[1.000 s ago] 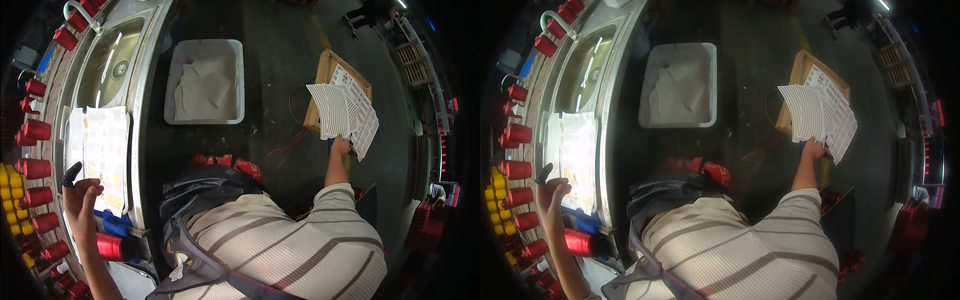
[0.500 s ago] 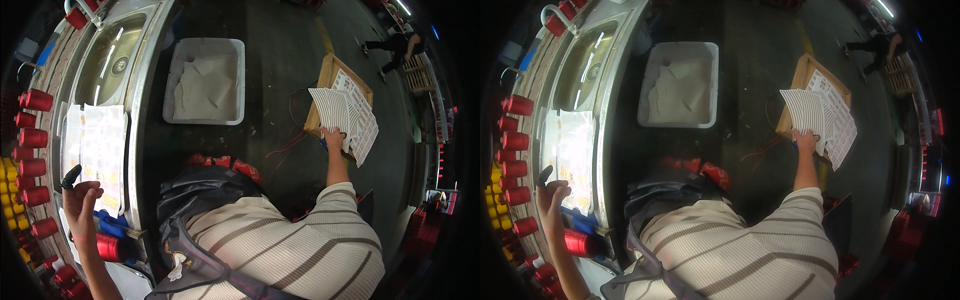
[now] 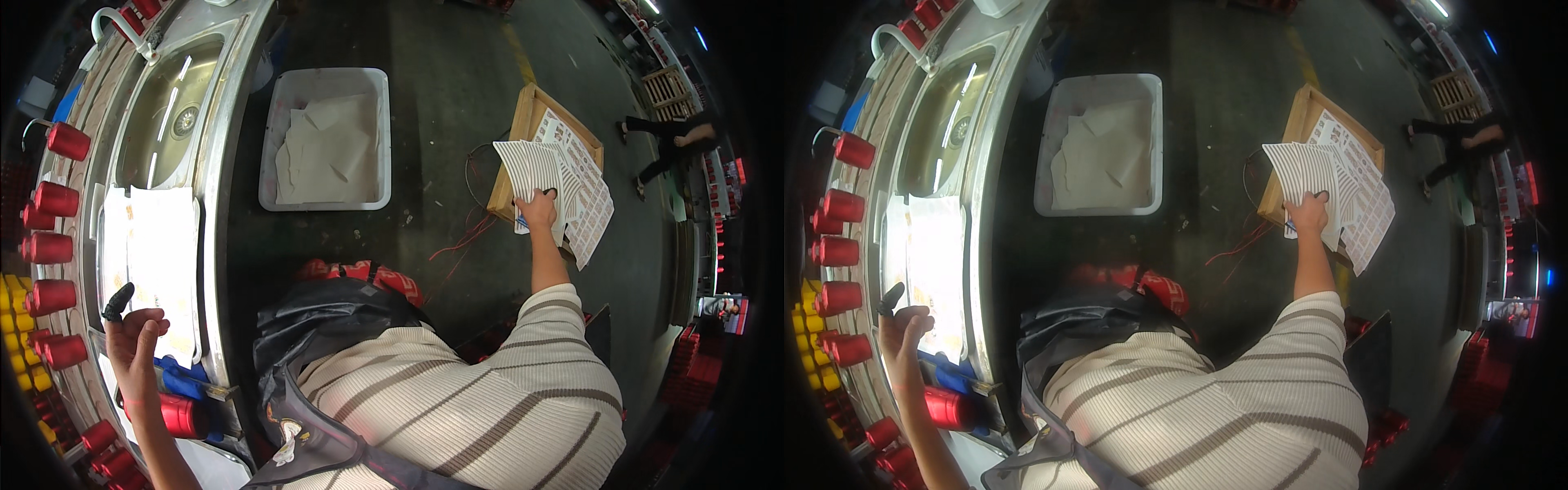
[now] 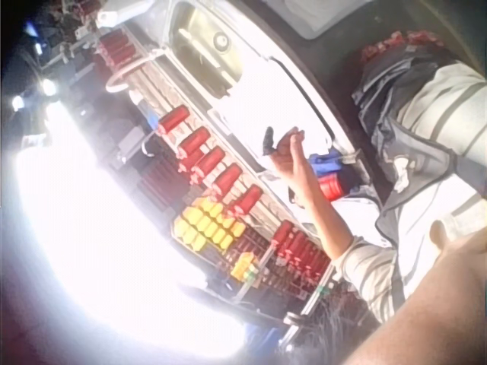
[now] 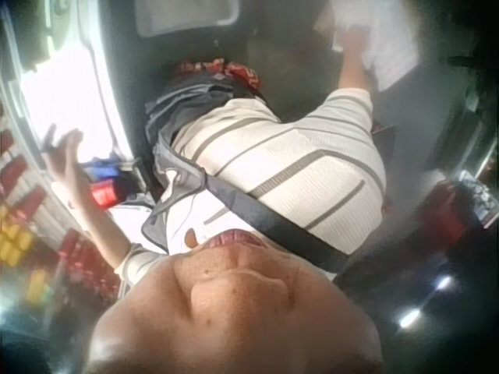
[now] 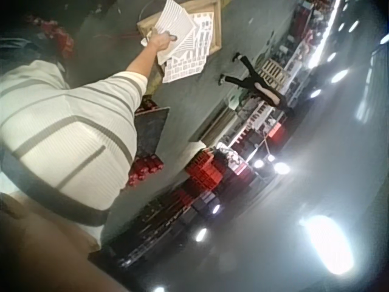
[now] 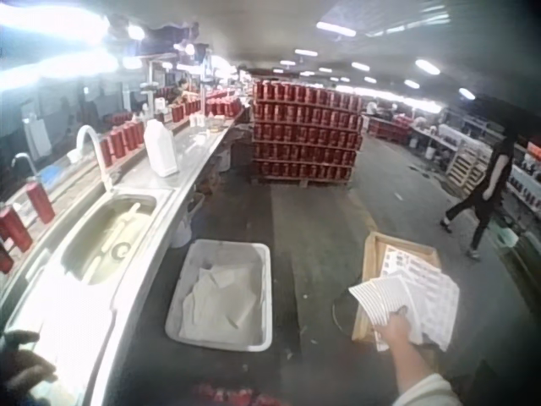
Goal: The person applies adhesive labels to red cylindrical bottles at a workstation. They peel labels from sheets, align and smooth them onto the bottle surface, and place finished bottles on a nearby rack. The person also handles label sheets and wipes the bottle surface during the process.
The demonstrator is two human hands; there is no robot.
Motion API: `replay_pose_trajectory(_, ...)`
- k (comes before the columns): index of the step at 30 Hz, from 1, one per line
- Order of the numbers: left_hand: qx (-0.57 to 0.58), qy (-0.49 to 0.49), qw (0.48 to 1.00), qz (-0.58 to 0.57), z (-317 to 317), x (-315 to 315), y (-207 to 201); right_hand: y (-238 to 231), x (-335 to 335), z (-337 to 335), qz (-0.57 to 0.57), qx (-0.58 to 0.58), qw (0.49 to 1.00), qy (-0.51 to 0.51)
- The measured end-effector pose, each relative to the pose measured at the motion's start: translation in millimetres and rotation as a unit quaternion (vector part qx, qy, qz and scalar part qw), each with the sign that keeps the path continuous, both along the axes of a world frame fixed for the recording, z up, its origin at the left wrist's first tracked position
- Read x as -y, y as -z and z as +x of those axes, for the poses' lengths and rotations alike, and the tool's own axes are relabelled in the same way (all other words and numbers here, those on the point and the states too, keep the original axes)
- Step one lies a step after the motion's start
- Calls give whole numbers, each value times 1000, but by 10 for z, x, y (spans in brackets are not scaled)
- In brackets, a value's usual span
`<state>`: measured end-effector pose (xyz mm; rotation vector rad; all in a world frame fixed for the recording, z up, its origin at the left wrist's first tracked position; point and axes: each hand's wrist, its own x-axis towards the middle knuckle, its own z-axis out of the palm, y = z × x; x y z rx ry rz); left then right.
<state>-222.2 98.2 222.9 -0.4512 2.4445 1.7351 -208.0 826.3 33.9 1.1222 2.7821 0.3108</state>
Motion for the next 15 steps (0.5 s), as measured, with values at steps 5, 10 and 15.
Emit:
replay_pose_trajectory(5,-1,-1,1000,0,-4,-1,30,144,89,-134,21,72,997,-6)
replay_pose_trajectory(10,2,-6,1000,11,16,-10,11,134,178,-229,41,77,995,49)
replay_pose_trajectory(15,1,-7,1000,4,45,-19,7,197,54,-217,36,108,993,34)
